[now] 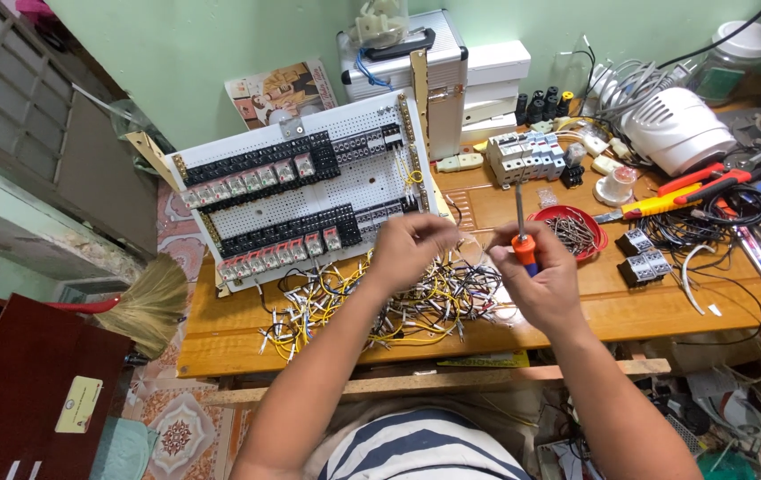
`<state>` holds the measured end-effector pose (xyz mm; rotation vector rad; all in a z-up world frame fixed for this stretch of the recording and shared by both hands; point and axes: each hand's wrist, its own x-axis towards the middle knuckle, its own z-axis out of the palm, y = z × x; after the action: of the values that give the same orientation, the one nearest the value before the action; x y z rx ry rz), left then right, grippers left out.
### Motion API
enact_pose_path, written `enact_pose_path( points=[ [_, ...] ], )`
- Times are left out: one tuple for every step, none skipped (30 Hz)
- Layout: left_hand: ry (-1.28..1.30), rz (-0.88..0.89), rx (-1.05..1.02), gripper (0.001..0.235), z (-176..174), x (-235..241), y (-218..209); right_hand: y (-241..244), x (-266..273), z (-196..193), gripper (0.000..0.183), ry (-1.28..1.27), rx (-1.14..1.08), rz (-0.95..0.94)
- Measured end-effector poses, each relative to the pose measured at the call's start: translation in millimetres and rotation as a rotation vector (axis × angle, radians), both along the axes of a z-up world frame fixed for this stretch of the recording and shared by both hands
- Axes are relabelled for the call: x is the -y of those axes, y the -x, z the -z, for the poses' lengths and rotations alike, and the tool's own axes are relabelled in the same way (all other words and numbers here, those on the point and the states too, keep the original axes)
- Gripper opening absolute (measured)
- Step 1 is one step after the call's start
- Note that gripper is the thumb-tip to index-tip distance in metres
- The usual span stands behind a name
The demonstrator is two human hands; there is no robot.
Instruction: The person uses a screwdriver to connect multiple small wires to terminals on an open electrical distribution board. They repeatedly pick up wires from a pile on the table, insert them into terminal blocks, and tighten the screws to secure the connections.
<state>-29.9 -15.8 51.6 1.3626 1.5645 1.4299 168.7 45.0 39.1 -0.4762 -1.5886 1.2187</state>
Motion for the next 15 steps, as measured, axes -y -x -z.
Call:
enact_pose_path(
  points=[
    [-0.004, -0.001, -0.002, 0.019, 11, -11, 14, -4, -5, 1, 0.022, -0.004, -0.002, -0.001],
    [-0.013, -0.142, -0.029, 0.02, 21, -22, 29, -9, -10, 3, 0.021, 0.022, -0.021, -0.013],
    [-0.023, -0.284, -0.055, 0.022, 31, -32, 43, -13, -15, 4, 0.021, 0.049, -0.039, -0.026],
    [-0.026, -0.286, -0.055, 0.022, 33, -40, 51, -16, -16, 1, 0.021, 0.046, -0.04, -0.027],
    [-0.038, -0.399, -0.083, 0.021, 35, -48, 59, -18, -17, -2, 0.021, 0.032, -0.025, -0.027],
    [-0.051, -0.512, -0.11, 0.02, 36, -56, 67, -21, -18, -6, 0.022, 0.018, -0.009, -0.026],
    [-0.054, -0.514, -0.11, 0.02, 38, -61, 71, -21, -20, -10, 0.022, 0.015, -0.01, -0.028],
    [-0.057, -0.563, -0.133, 0.019, 41, -67, 75, -21, -21, -14, 0.019, -0.005, 0.002, -0.03],
    [-0.057, -0.611, -0.155, 0.019, 44, -72, 78, -22, -23, -18, 0.017, -0.024, 0.014, -0.032],
    [-0.059, -0.613, -0.155, 0.019, 46, -76, 78, -21, -24, -23, 0.017, -0.026, 0.014, -0.033],
    [-0.062, -0.638, -0.151, 0.017, 48, -79, 78, -21, -25, -28, 0.018, -0.056, 0.036, -0.036],
    [-0.065, -0.662, -0.146, 0.016, 51, -83, 78, -21, -26, -33, 0.019, -0.086, 0.057, -0.038],
    [-0.065, -0.664, -0.147, 0.016, 49, -82, 78, -21, -31, -36, 0.019, -0.086, 0.057, -0.041],
    [-0.059, -0.672, -0.153, 0.016, 48, -82, 78, -21, -36, -38, 0.027, -0.116, 0.094, -0.073],
    [-0.05, -0.68, -0.157, 0.016, 47, -81, 77, -21, -40, -41, 0.034, -0.145, 0.133, -0.107]
  ],
)
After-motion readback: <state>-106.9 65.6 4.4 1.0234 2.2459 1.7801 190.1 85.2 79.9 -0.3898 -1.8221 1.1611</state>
